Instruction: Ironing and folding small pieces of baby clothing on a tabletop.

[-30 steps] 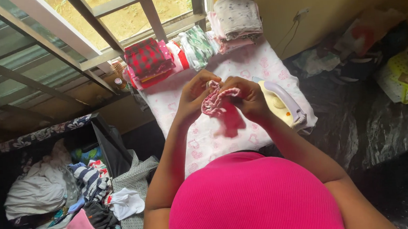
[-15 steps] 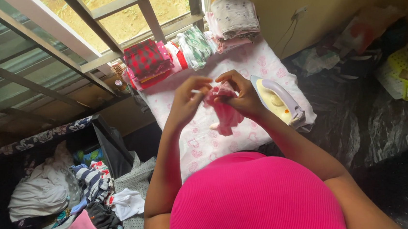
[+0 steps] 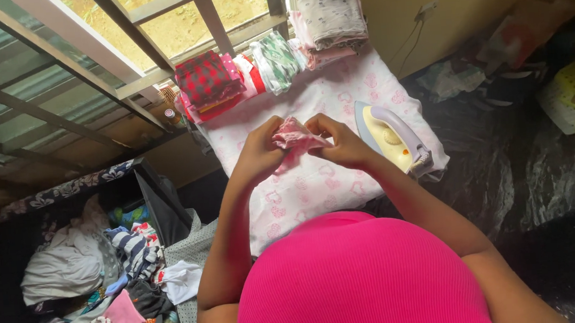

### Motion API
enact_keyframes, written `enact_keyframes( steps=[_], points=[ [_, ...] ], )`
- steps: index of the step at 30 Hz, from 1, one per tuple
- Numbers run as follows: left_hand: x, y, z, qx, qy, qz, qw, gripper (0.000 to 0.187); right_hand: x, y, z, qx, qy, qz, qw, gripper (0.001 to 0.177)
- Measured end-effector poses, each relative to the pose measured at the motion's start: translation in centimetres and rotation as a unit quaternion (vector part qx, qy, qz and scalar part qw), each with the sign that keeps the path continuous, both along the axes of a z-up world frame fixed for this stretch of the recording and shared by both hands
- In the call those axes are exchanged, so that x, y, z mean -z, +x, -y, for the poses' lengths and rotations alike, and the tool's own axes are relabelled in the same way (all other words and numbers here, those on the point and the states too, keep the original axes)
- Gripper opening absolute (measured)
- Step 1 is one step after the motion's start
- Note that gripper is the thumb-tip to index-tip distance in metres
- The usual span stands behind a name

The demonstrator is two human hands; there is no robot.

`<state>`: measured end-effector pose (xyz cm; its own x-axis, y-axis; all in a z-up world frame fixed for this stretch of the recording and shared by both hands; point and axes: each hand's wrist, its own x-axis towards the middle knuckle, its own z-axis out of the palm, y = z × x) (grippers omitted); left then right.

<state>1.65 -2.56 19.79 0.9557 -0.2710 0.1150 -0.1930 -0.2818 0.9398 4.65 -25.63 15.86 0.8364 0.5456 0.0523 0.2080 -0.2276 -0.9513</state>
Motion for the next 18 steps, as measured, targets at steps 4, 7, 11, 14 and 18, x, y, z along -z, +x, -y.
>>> enact_keyframes(
  steps=[4, 7, 11, 14, 18],
  points=[
    [-0.1, -0.3, -1.0, -0.010, -0.002, -0.020, 1.000, 0.028, 1.9, -1.1, -0.5, 0.008, 0.101, 0.114, 0.988, 0.039],
    [-1.6, -0.9, -0.8, -0.027, -0.009, -0.025, 0.999, 0.029, 1.4, -2.0, -1.3, 0.019, 0.128, 0.206, 0.970, 0.036],
    [-3.2, -1.7, 0.0, -0.068, 0.067, 0.002, 0.995, 0.033, -0.5, -3.1, -2.2, 0.100, 0.137, 0.282, 0.944, 0.034],
    [-3.9, -2.2, 0.3, -0.085, 0.123, 0.029, 0.988, 0.035, -0.6, -3.4, -2.5, 0.089, 0.124, 0.258, 0.954, 0.021],
    [-3.5, -2.2, -0.2, -0.107, 0.130, 0.036, 0.985, 0.033, 0.9, -2.8, -2.0, 0.037, 0.147, 0.198, 0.968, 0.005]
  ],
)
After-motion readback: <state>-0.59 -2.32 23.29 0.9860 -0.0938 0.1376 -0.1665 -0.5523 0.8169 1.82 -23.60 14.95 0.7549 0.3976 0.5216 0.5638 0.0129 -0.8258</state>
